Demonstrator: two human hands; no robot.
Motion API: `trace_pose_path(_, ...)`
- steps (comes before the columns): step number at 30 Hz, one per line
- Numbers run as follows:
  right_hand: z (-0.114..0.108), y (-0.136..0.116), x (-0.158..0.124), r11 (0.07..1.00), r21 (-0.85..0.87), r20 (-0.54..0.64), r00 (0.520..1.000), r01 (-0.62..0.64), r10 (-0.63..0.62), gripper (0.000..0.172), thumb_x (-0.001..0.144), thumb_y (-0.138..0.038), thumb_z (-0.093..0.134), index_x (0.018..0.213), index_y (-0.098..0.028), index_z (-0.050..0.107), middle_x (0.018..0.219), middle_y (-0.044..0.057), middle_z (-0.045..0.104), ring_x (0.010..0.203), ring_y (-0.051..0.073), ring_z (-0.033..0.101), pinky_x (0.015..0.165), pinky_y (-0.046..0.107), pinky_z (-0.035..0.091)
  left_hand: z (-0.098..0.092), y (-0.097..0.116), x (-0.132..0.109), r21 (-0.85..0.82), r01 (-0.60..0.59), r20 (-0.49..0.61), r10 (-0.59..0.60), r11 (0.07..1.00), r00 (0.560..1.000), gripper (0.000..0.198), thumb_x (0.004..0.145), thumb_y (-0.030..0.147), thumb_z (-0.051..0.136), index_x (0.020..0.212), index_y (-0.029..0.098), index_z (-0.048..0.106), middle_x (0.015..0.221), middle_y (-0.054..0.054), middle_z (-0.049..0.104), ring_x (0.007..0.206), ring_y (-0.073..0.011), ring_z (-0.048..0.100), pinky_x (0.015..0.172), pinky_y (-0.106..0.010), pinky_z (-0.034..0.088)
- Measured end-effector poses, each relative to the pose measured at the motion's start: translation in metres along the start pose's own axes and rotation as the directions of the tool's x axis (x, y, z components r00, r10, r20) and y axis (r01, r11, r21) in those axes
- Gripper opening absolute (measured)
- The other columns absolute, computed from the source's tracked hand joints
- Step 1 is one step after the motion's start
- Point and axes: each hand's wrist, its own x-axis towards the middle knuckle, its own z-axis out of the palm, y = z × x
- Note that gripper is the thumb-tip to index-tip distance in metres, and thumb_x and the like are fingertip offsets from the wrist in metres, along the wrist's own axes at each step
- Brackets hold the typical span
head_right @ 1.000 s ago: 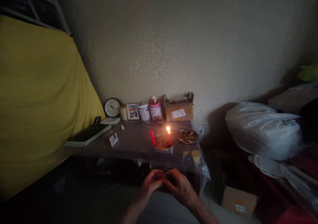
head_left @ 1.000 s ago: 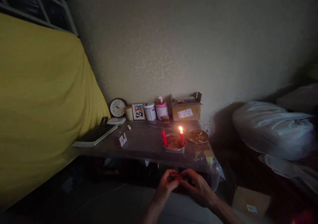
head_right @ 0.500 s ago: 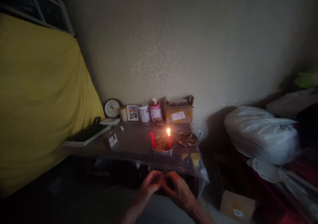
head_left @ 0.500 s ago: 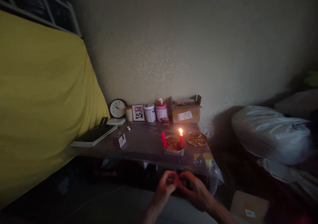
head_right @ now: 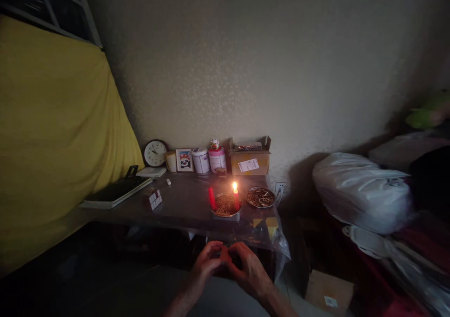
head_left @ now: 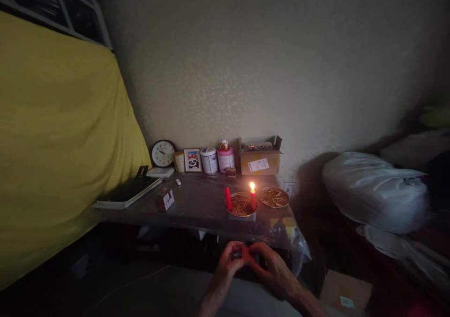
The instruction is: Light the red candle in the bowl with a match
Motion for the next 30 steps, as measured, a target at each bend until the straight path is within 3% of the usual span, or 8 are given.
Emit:
trace_pose_path(6,-0.002,-0.006,0.001,1.0,-0.012,-0.004,1.0,-0.014,0.014,0.019,0.084,-0.033,0.051,0.09,-0.017,0.06,0.088,0.004,0.06,0.082,0.017,0.057,0.076,0.025,0.044,-0.001,-0.006,-0.001,-0.132,0.082,0.018,-0.08,0.988,0.997,0.033,0.072,0.034,0.058,0.101,0.019,0.053,0.1,-0.009,0.065,0.092,-0.0244,0.061,0.077,-0.037,0.045)
trace_pose_path(11,0.0,0.003,0.003,0.998,0.052,0.065,0.998,-0.024,0.021,0.024,0.085,-0.04,0.048,0.094,-0.02,0.059,0.094,0.004,0.062,0.087,0.018,0.058,0.077,0.024,0.045,0.003,-0.008,0.001,-0.228,0.167,0.006,-0.17,0.959,0.985,0.03,0.069,0.034,0.061,0.094,0.019,0.056,0.085,-0.005,0.067,0.079,-0.0217,0.064,0.071,-0.034,0.046)
trace_pose_path(18,0.001,0.004,0.002,0.998,0.067,0.058,0.998,0.023,-0.027,0.025,0.086,-0.042,0.048,0.094,-0.021,0.059,0.097,0.003,0.062,0.089,0.017,0.058,0.08,0.023,0.045,0.0,-0.012,0.001,-0.335,0.222,0.12,-0.192,0.916,0.974,0.03,0.076,0.04,0.052,0.098,0.02,0.056,0.088,-0.005,0.068,0.076,-0.0212,0.065,0.072,-0.036,0.045)
trace_pose_path(21,0.0,-0.001,0.002,0.998,0.065,0.044,0.999,0.006,-0.009,0.024,0.086,-0.041,0.049,0.095,-0.021,0.059,0.098,0.004,0.062,0.09,0.017,0.058,0.081,0.024,0.045,0.0,-0.009,-0.001,-0.36,0.25,0.17,-0.2,0.899,0.965,0.027,0.076,0.039,0.053,0.095,0.02,0.057,0.086,-0.004,0.068,0.075,-0.021,0.065,0.073,-0.034,0.045)
trace_pose_path(30,-0.005,-0.006,0.004,0.994,0.103,0.085,0.996,0.023,-0.032,0.027,0.085,-0.041,0.049,0.102,-0.021,0.058,0.106,0.007,0.061,0.096,0.02,0.057,0.085,0.029,0.046,0.007,0.01,-0.008,-0.362,0.241,0.14,-0.203,0.901,0.969,0.025,0.075,0.034,0.056,0.096,0.02,0.059,0.087,-0.005,0.068,0.074,-0.0185,0.064,0.071,-0.031,0.043)
